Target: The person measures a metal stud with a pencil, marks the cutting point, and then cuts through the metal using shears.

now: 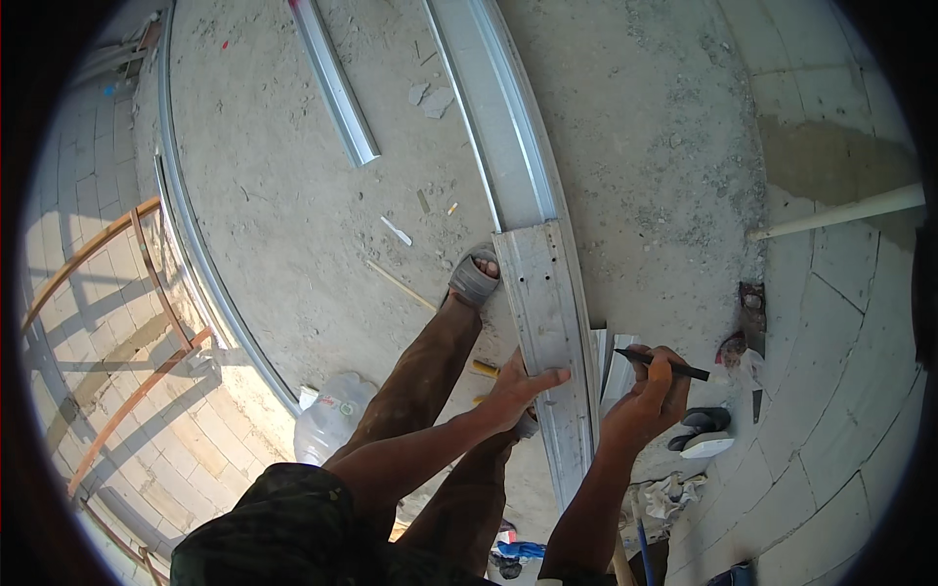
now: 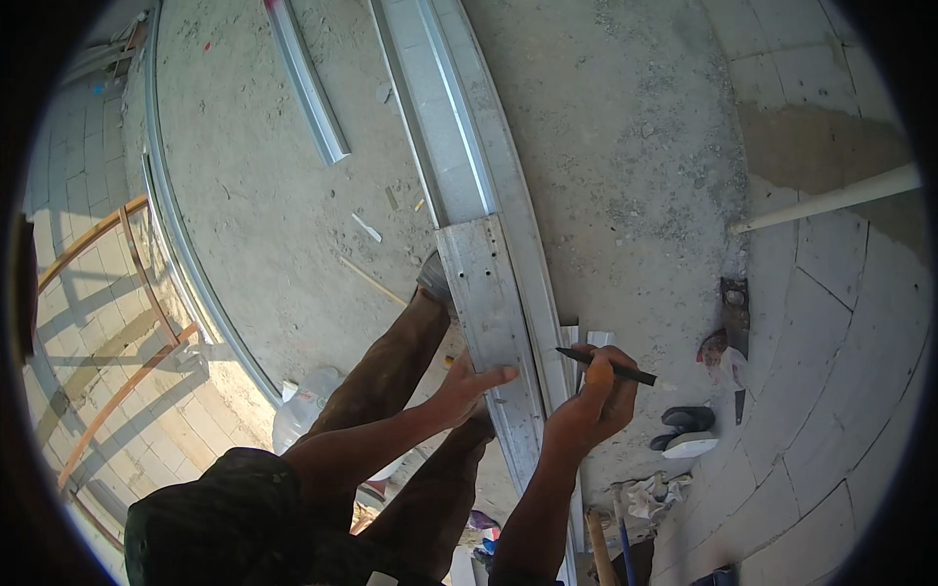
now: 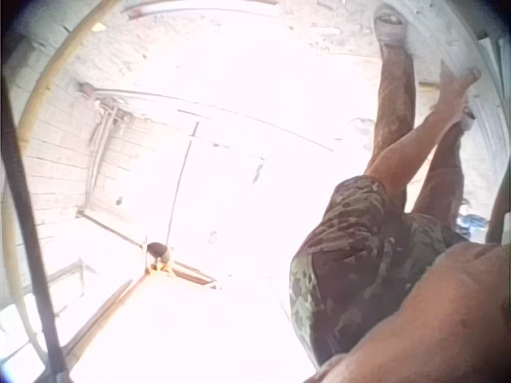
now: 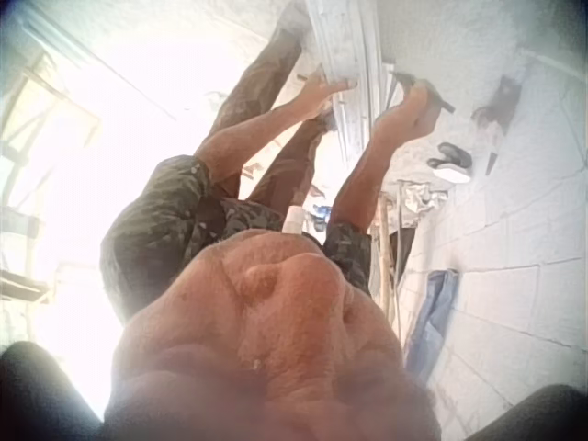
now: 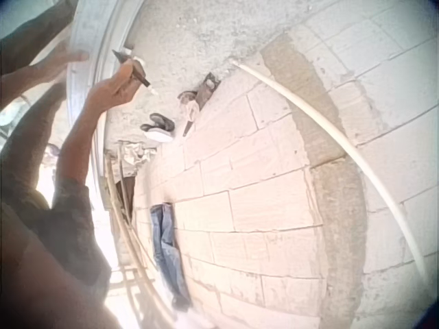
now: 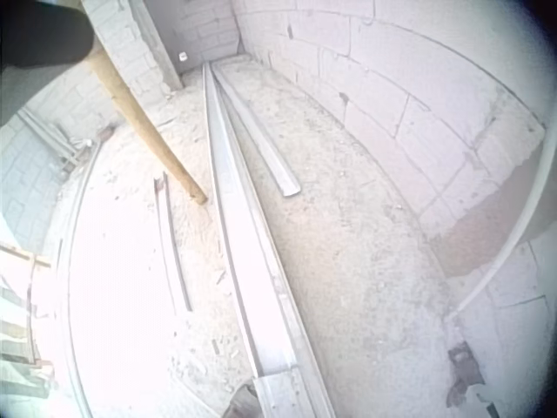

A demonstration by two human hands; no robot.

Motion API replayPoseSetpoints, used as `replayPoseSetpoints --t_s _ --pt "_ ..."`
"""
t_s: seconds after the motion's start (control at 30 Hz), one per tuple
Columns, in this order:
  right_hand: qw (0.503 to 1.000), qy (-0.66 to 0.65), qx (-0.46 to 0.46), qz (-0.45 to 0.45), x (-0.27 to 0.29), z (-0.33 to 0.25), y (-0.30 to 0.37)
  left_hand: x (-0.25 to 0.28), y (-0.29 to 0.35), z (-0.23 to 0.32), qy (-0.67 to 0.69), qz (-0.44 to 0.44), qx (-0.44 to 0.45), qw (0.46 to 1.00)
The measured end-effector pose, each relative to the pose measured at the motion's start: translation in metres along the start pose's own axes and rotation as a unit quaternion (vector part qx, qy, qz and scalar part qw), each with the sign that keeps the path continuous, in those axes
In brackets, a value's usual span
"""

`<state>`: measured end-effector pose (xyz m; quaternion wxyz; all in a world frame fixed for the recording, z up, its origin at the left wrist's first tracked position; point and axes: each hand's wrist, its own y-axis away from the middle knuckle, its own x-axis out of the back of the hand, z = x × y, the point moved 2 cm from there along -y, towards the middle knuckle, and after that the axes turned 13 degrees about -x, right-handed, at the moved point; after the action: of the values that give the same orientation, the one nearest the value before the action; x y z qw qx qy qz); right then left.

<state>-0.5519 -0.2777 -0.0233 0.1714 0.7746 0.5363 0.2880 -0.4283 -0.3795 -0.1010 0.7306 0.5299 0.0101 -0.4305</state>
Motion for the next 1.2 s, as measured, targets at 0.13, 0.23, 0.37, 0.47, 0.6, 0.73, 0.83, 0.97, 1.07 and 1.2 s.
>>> replayPoseSetpoints --t_s 0.13,0.23,0.37,0.47,0.6,0.73,0.83,0.97,1.07,1.2 --pt "0.998 0.011 -0.062 0.025 0.073 0.018 0.032 0.010 0.006 0.005 -0.072 0.040 -0.061 0.995" --pt "0.997 0.016 -0.068 0.032 0.119 0.029 0.061 0.001 0.024 0.012 -0.090 0.052 -0.055 0.993" --pt "0.990 0.058 -0.120 0.050 0.171 0.034 0.099 -0.001 0.041 -0.003 -0.140 0.024 -0.049 0.989" --pt "0.988 -0.054 -0.124 0.070 0.208 0.052 0.122 -0.005 0.046 -0.003 -0.174 0.016 -0.042 0.984" --pt "0.985 -0.053 -0.148 0.073 0.259 0.089 0.148 -0.004 0.051 -0.002 -0.197 0.040 -0.049 0.978" --pt "0.965 -0.002 -0.212 0.153 0.332 0.130 0.189 -0.014 0.051 -0.008 -0.227 0.054 -0.082 0.969" --pt "0.959 -0.010 -0.164 0.231 0.362 0.160 0.217 -0.013 0.052 0.004 -0.246 0.044 -0.088 0.964" --pt "0.934 0.075 -0.234 0.259 0.393 0.188 0.250 -0.022 0.064 0.017 -0.269 0.069 -0.101 0.955" --pt "0.933 0.121 -0.206 0.268 0.400 0.199 0.262 -0.021 0.069 0.017 -0.244 0.059 -0.134 0.959" --pt "0.936 0.071 -0.209 0.276 0.398 0.181 0.256 -0.035 0.074 0.003 -0.238 0.061 -0.128 0.961"
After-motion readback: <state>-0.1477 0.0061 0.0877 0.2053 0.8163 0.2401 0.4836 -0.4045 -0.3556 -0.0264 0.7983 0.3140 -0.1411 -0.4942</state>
